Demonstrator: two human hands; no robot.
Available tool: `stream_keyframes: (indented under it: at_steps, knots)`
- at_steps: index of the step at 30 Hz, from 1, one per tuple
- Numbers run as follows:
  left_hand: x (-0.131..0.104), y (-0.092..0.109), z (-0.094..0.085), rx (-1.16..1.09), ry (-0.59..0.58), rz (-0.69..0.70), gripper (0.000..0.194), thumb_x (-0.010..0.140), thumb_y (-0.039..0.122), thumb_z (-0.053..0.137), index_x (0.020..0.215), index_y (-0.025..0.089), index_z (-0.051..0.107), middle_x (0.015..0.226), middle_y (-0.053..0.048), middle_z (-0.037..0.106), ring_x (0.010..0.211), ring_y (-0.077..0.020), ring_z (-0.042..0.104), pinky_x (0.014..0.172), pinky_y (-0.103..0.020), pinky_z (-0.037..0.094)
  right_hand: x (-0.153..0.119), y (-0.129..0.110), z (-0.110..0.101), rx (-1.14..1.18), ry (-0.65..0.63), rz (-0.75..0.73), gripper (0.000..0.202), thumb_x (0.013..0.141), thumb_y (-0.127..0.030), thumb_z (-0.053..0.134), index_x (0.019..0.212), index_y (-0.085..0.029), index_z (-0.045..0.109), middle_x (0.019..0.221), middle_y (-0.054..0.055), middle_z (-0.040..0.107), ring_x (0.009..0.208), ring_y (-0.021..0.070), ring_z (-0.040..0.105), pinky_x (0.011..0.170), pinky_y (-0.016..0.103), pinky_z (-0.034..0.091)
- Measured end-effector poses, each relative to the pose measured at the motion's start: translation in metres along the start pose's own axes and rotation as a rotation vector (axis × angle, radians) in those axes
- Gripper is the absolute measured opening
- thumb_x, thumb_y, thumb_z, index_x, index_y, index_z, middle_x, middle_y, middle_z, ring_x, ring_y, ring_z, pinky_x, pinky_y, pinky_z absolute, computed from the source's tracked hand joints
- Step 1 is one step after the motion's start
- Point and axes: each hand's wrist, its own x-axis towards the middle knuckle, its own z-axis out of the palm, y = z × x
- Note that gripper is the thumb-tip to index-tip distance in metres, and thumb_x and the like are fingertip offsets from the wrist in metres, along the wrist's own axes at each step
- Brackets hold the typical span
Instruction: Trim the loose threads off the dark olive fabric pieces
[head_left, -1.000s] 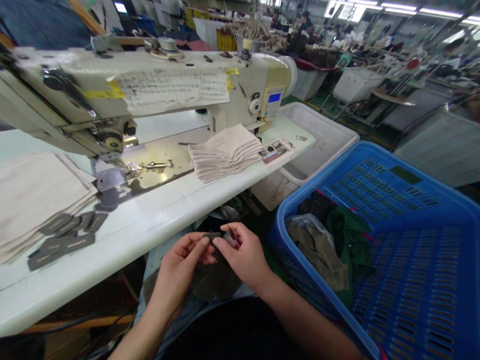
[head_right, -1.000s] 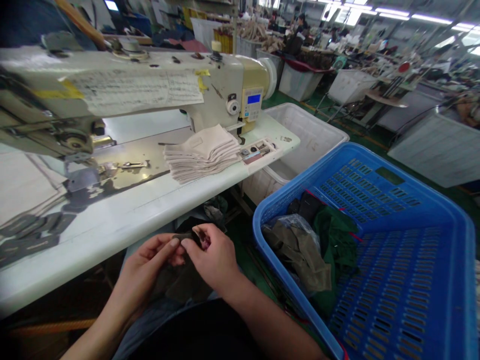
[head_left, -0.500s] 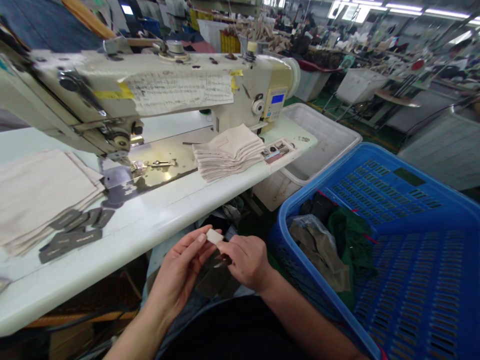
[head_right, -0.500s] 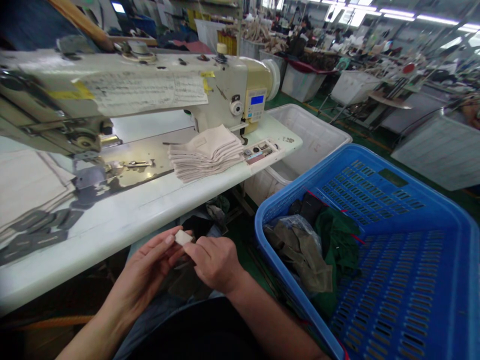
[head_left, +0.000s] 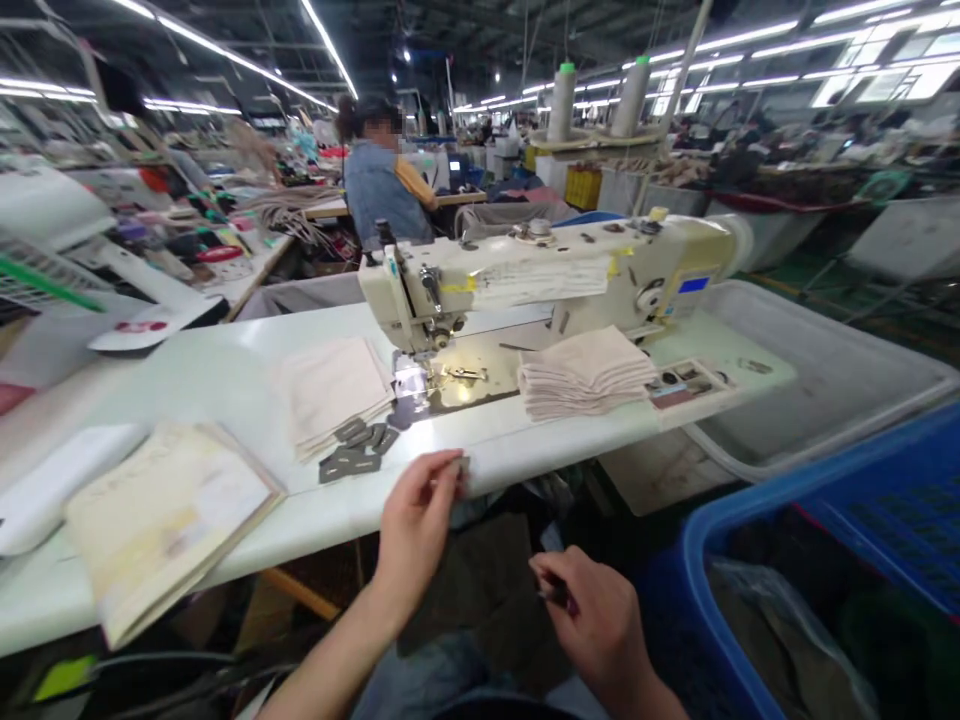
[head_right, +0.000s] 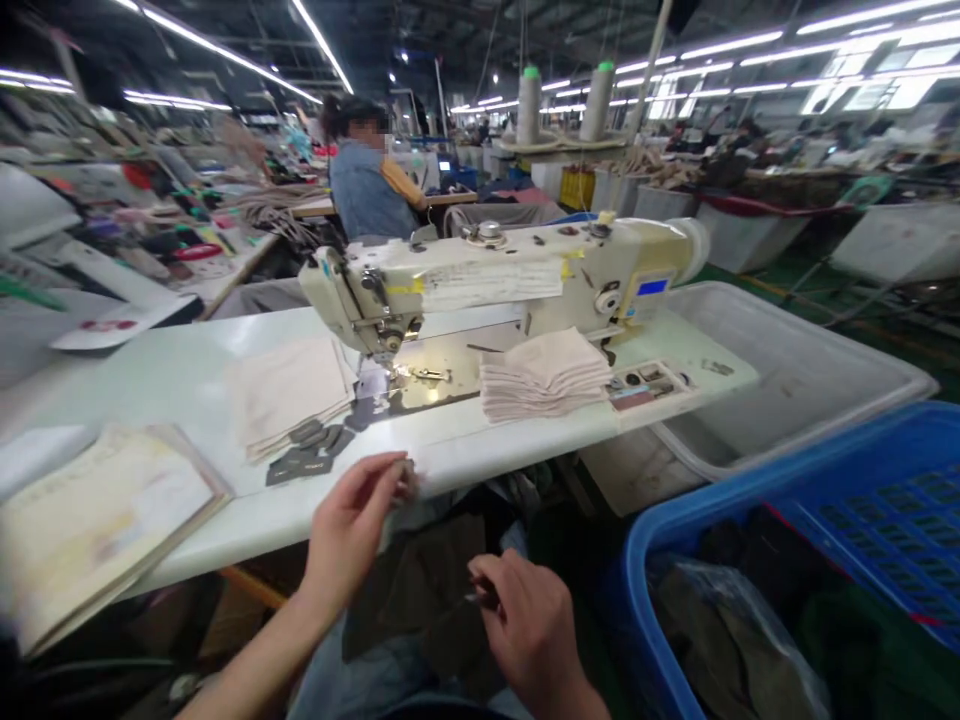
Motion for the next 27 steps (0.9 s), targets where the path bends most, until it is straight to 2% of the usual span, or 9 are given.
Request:
stream_keyframes:
  at_steps: [3, 5, 7, 13, 17, 20, 22, 24, 27]
  knots:
    - [0.032, 0.012, -0.041, 0.421, 0.167, 0.347, 0.017, 0.085, 0.035, 0.067, 0.096, 0.028, 0.078, 0.107, -0.006, 0.074, 0.107, -0.0252, 0.067, 0.101, -0.035, 0.048, -0.004, 0.002, -0.005, 0.002, -0.018, 0.042, 0.017, 0.096, -0.017, 0.048, 0.098, -0.021, 0.064, 0.072, 0.003, 0.070, 0.052, 0.0145, 0.060, 0.052, 0.028, 0.041]
    - [0.048, 0.014, -0.062, 0.688, 0.227, 0.404, 0.024, 0.091, 0.038, 0.060, 0.104, 0.027, 0.077, 0.115, -0.005, 0.072, 0.111, -0.0258, 0.066, 0.102, -0.038, 0.048, -0.005, 0.004, -0.010, -0.027, -0.049, 0.100, 0.018, 0.095, -0.018, 0.048, 0.095, -0.021, 0.066, 0.073, 0.003, 0.071, 0.054, 0.0146, 0.061, 0.054, 0.028, 0.041]
    - [0.059, 0.009, -0.072, 0.744, 0.192, 0.342, 0.030, 0.094, 0.041, 0.056, 0.112, 0.026, 0.075, 0.122, -0.003, 0.070, 0.119, -0.0289, 0.062, 0.106, -0.042, 0.045, -0.005, 0.007, -0.014, -0.066, -0.079, 0.201, 0.019, 0.096, -0.019, 0.049, 0.090, -0.020, 0.067, 0.075, 0.004, 0.072, 0.059, 0.0154, 0.063, 0.058, 0.027, 0.042]
    - [0.071, -0.007, -0.067, 0.905, 0.113, 0.217, 0.037, 0.095, 0.047, 0.051, 0.116, 0.027, 0.074, 0.127, 0.002, 0.070, 0.121, -0.0324, 0.062, 0.106, -0.046, 0.046, -0.011, 0.020, -0.015, -0.027, -0.246, 0.625, 0.023, 0.101, -0.029, 0.050, 0.094, -0.019, 0.070, 0.084, 0.005, 0.074, 0.074, 0.0173, 0.068, 0.067, 0.025, 0.045]
    - [0.066, -0.001, -0.062, 0.904, 0.084, 0.242, 0.047, 0.099, 0.047, 0.043, 0.134, 0.023, 0.065, 0.138, 0.002, 0.065, 0.128, -0.0341, 0.058, 0.108, -0.045, 0.043, -0.013, 0.012, -0.011, 0.037, -0.344, 0.617, 0.015, 0.095, -0.032, 0.063, 0.100, -0.020, 0.071, 0.094, 0.004, 0.073, 0.083, 0.0173, 0.068, 0.073, 0.026, 0.049]
    - [0.049, 0.002, -0.049, 0.817, 0.107, 0.376, 0.046, 0.101, 0.041, 0.041, 0.137, 0.018, 0.058, 0.143, -0.001, 0.061, 0.135, -0.0314, 0.052, 0.111, -0.047, 0.036, -0.012, 0.007, -0.008, 0.044, -0.500, 0.505, 0.035, 0.085, -0.024, 0.075, 0.119, -0.023, 0.068, 0.113, 0.005, 0.068, 0.091, 0.0180, 0.068, 0.077, 0.027, 0.052]
    - [0.030, -0.002, -0.036, 0.722, 0.002, 0.470, 0.039, 0.099, 0.038, 0.047, 0.126, 0.016, 0.064, 0.136, -0.005, 0.066, 0.129, -0.0276, 0.057, 0.106, -0.047, 0.038, -0.010, 0.006, -0.006, 0.035, -0.593, 0.449, 0.032, 0.084, -0.016, 0.072, 0.115, -0.023, 0.069, 0.119, 0.005, 0.065, 0.093, 0.0180, 0.068, 0.078, 0.028, 0.052]
    - [0.009, -0.011, -0.021, 0.590, -0.245, 0.463, 0.035, 0.095, 0.043, 0.054, 0.109, 0.018, 0.074, 0.114, -0.007, 0.075, 0.109, -0.0259, 0.068, 0.100, -0.043, 0.047, -0.008, 0.008, -0.005, 0.085, -0.596, 0.463, 0.020, 0.085, -0.011, 0.068, 0.101, -0.021, 0.070, 0.116, 0.005, 0.065, 0.093, 0.0176, 0.066, 0.077, 0.028, 0.051]
    - [-0.016, -0.026, -0.004, 0.442, -0.658, 0.251, 0.043, 0.086, 0.056, 0.060, 0.108, 0.023, 0.076, 0.111, -0.008, 0.077, 0.102, -0.0272, 0.071, 0.094, -0.038, 0.054, -0.002, 0.009, -0.005, 0.311, -0.417, 0.639, 0.006, 0.087, -0.015, 0.066, 0.091, -0.019, 0.066, 0.092, 0.000, 0.066, 0.080, 0.0148, 0.063, 0.069, 0.025, 0.048]
